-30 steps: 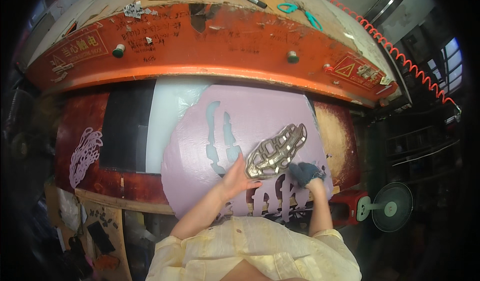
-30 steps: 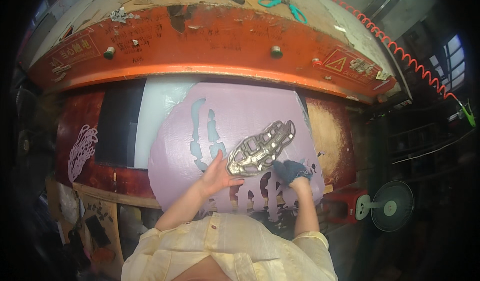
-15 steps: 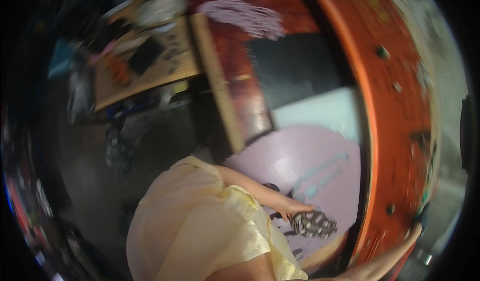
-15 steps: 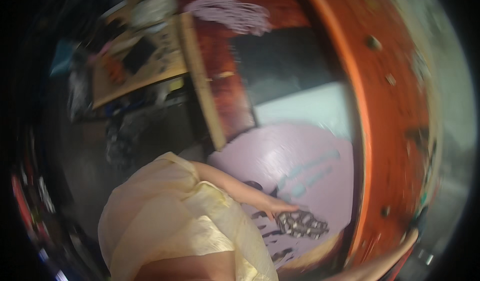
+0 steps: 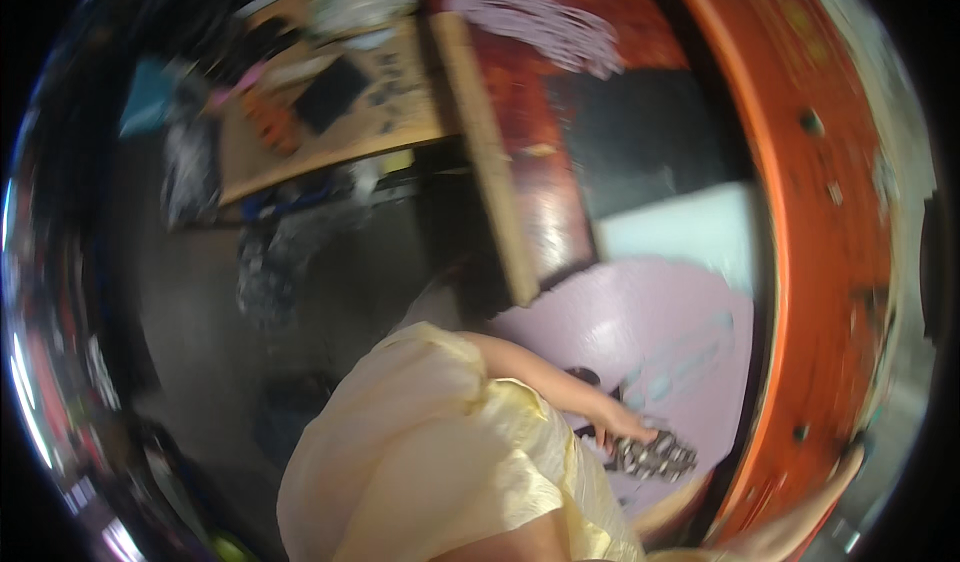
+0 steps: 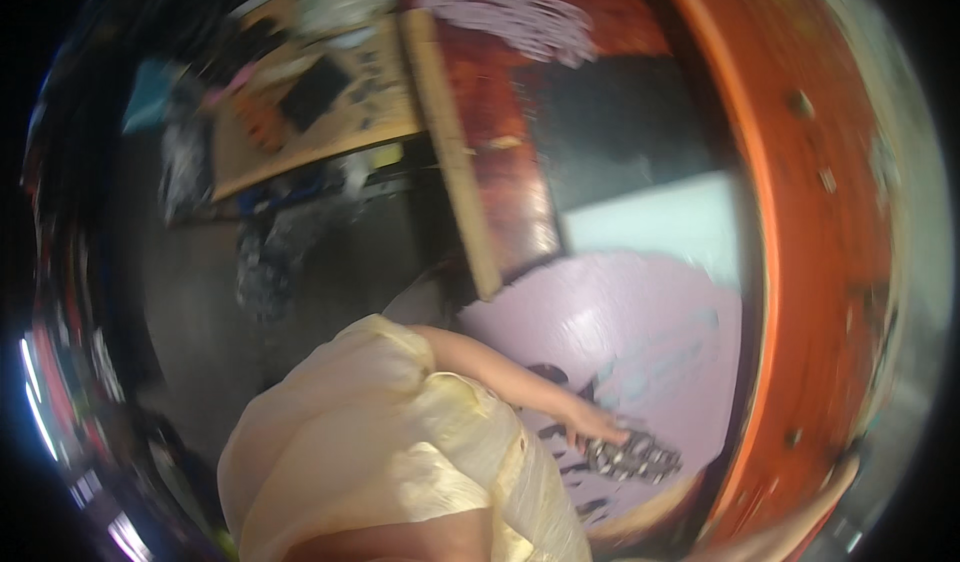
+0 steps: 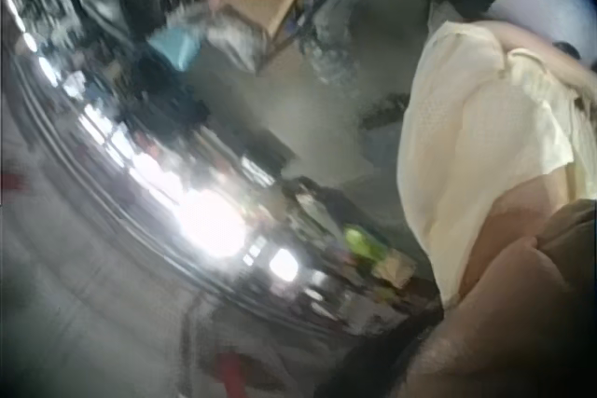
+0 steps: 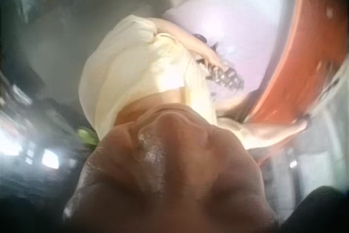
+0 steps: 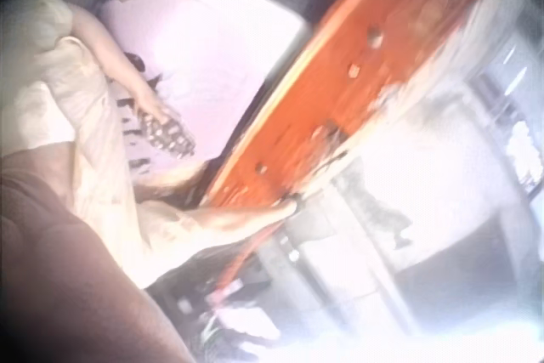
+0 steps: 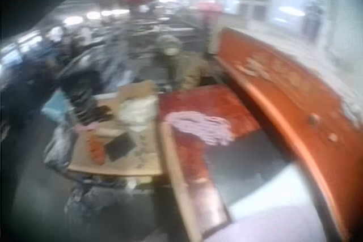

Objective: The person places a large sheet of pink material on a cutting machine, aligns it, and uses a template to cut out multiple identical shapes. The person then removes the cut pieces and sets them aside.

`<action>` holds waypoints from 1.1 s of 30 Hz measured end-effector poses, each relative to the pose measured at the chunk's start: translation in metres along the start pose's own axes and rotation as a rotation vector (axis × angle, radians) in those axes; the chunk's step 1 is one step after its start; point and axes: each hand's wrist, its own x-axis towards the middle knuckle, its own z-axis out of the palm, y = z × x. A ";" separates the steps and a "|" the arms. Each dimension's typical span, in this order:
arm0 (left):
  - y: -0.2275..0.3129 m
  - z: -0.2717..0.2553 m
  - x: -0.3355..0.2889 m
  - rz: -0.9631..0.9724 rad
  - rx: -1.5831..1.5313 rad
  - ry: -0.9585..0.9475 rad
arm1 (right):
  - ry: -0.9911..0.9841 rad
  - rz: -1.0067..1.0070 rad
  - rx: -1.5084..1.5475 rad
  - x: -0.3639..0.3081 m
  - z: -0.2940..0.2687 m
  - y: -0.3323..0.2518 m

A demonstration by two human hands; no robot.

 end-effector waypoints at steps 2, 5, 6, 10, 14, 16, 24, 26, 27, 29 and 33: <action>-0.003 0.003 -0.006 -0.031 0.029 0.046 | 0.081 -0.012 0.033 -0.022 -0.038 0.003; 0.009 -0.004 -0.013 -0.119 0.082 -0.012 | 0.238 0.001 0.136 -0.051 -0.071 -0.015; 0.012 -0.001 -0.018 -0.130 0.051 0.057 | 0.290 0.001 0.198 -0.069 -0.077 -0.024; 0.034 -0.005 -0.028 -0.208 -0.148 0.109 | 0.176 -0.120 0.500 -0.183 -0.055 -0.071; 0.047 -0.010 -0.037 -0.278 -0.318 0.054 | -0.257 0.255 0.333 -0.312 0.003 -0.111; 0.049 -0.010 -0.037 -0.278 -0.311 0.037 | -0.412 0.260 -0.069 -0.361 0.022 -0.114; 0.052 -0.005 -0.036 -0.317 -0.211 0.062 | -0.139 0.457 0.348 -0.427 0.064 -0.096; 0.056 -0.003 -0.036 -0.327 -0.194 0.077 | -0.201 0.655 0.331 -0.428 0.065 -0.121; 0.058 -0.002 -0.037 -0.344 -0.122 0.080 | -0.220 0.602 0.208 -0.424 0.067 -0.135; 0.062 -0.002 -0.039 -0.382 0.020 0.068 | -0.247 0.489 -0.063 -0.415 0.064 -0.162; 0.066 -0.008 -0.039 -0.442 0.307 0.062 | -0.247 0.534 0.184 -0.389 0.020 -0.185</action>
